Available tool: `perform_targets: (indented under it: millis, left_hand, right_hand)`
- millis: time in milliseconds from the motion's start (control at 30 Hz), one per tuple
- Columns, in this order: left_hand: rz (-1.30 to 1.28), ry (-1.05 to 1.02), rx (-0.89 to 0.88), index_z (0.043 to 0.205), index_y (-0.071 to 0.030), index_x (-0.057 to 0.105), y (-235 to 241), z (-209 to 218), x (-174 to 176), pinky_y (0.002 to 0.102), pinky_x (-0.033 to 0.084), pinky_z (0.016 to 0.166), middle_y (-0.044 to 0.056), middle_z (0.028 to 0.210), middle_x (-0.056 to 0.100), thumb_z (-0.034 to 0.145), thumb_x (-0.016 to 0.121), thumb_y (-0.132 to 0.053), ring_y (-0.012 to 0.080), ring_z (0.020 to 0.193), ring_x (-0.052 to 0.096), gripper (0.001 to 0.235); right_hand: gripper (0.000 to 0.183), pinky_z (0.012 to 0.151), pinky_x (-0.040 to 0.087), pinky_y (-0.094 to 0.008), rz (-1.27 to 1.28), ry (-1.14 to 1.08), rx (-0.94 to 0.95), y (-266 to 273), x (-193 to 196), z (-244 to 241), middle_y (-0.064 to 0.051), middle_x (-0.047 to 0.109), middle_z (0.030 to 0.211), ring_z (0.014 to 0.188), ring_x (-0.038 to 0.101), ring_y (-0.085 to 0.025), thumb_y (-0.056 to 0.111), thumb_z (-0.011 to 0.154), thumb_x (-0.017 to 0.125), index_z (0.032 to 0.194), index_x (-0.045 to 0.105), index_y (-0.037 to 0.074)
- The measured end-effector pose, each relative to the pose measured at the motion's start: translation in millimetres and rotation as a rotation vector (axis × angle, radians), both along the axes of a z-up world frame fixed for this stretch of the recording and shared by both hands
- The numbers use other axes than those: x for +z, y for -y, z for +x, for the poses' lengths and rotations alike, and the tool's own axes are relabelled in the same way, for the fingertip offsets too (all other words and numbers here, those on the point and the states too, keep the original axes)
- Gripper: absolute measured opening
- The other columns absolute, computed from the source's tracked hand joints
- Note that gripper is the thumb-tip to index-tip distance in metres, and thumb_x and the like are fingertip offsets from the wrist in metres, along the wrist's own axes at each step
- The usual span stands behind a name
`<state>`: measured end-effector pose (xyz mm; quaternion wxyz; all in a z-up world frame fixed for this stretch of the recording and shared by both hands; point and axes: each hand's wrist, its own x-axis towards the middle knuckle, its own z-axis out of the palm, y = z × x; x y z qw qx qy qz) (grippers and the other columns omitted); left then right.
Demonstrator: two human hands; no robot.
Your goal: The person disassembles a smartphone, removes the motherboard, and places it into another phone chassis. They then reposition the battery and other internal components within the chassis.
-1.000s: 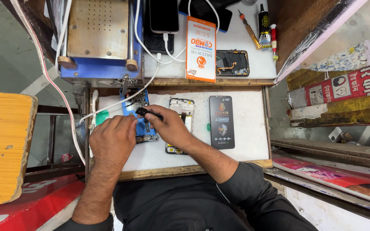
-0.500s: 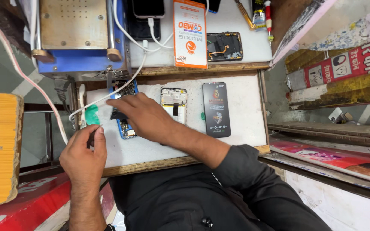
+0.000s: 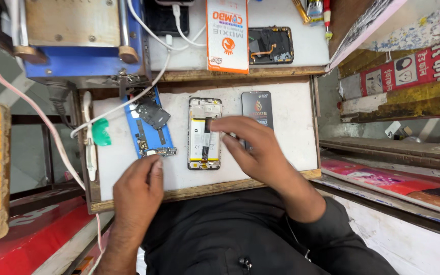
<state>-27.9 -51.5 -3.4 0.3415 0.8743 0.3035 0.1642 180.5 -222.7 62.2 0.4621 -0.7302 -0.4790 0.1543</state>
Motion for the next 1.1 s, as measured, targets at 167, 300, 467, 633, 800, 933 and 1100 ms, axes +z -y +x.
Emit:
perform_targets:
  millis: [167, 300, 467, 633, 800, 933, 1100]
  left_hand:
    - [0.066, -0.053, -0.221, 0.111, -0.005, 0.073, 13.6, 12.5, -1.5, 0.045, 0.055, 0.075, 0.011, 0.092, 0.069, 0.091, 0.069, -0.01, 0.0331, 0.085, 0.067, 0.021]
    - [0.206, -0.109, -0.349, 0.105, -0.009, 0.075, 5.4, 13.6, 2.6, 0.045, 0.052, 0.082, 0.006, 0.097, 0.069, 0.083, 0.072, -0.008, 0.0293, 0.093, 0.065, 0.022]
    - [0.341, -0.108, -0.371, 0.105, -0.007, 0.075, 8.7, 7.7, 8.0, 0.047, 0.049, 0.094, 0.006, 0.106, 0.07, 0.079, 0.075, -0.01, 0.03, 0.108, 0.061, 0.027]
    - [0.329, 0.015, -0.32, 0.11, -0.007, 0.075, 22.7, 19.9, 10.4, 0.046, 0.048, 0.093, 0.005, 0.108, 0.07, 0.086, 0.077, -0.013, 0.0287, 0.11, 0.061, 0.025]
    - [0.335, 0.049, -0.24, 0.109, -0.006, 0.075, 16.8, 31.0, 8.5, 0.046, 0.048, 0.089, 0.007, 0.106, 0.071, 0.087, 0.077, -0.014, 0.0298, 0.108, 0.064, 0.024]
    - [0.373, 0.038, -0.074, 0.112, -0.007, 0.073, -16.5, 29.6, 3.2, 0.046, 0.051, 0.093, 0.01, 0.111, 0.073, 0.092, 0.077, -0.017, 0.0315, 0.109, 0.066, 0.023]
    - [0.397, -0.059, 0.013, 0.12, -0.006, 0.073, -65.5, 14.3, -1.3, 0.047, 0.053, 0.096, 0.014, 0.116, 0.072, 0.097, 0.075, -0.015, 0.0357, 0.108, 0.066, 0.024]
  right_hand:
    - [0.025, 0.075, 0.06, -0.033, -0.171, -0.121, -0.109, 42.5, -29.0, -21.8, -0.009, 0.076, 0.121, 0.092, 0.075, -0.024, 0.001, 0.095, 0.068, 0.119, 0.071, 0.008]
    - [0.028, 0.082, 0.06, -0.035, -0.16, 0.116, -0.077, 52.1, -52.1, -43.1, -0.009, 0.072, 0.127, 0.099, 0.073, -0.026, 0.003, 0.09, 0.071, 0.117, 0.072, 0.01]
    - [0.032, 0.074, 0.059, -0.035, -0.215, 0.222, -0.091, 45.5, -65.5, -49.7, -0.006, 0.07, 0.13, 0.085, 0.069, -0.024, 0.005, 0.088, 0.074, 0.119, 0.072, 0.011]
    - [0.033, 0.071, 0.058, -0.033, -0.232, 0.296, -0.118, 37.0, -63.9, -51.5, -0.003, 0.071, 0.129, 0.082, 0.068, -0.02, 0.01, 0.087, 0.078, 0.119, 0.071, 0.012]
    - [0.037, 0.073, 0.059, -0.033, -0.207, 0.369, -0.153, 29.1, -60.7, -55.5, -0.004, 0.069, 0.123, 0.089, 0.071, -0.021, 0.021, 0.085, 0.082, 0.119, 0.072, 0.011]
    - [0.036, 0.069, 0.059, -0.033, -0.249, 0.336, -0.186, 23.0, -63.8, -57.9, -0.004, 0.07, 0.117, 0.085, 0.072, -0.021, 0.024, 0.085, 0.083, 0.116, 0.073, 0.01]
    - [0.027, 0.07, 0.059, -0.032, -0.216, 0.357, -0.247, 21.1, -69.7, -61.8, -0.002, 0.07, 0.114, 0.088, 0.073, -0.02, 0.019, 0.088, 0.08, 0.114, 0.074, 0.012]
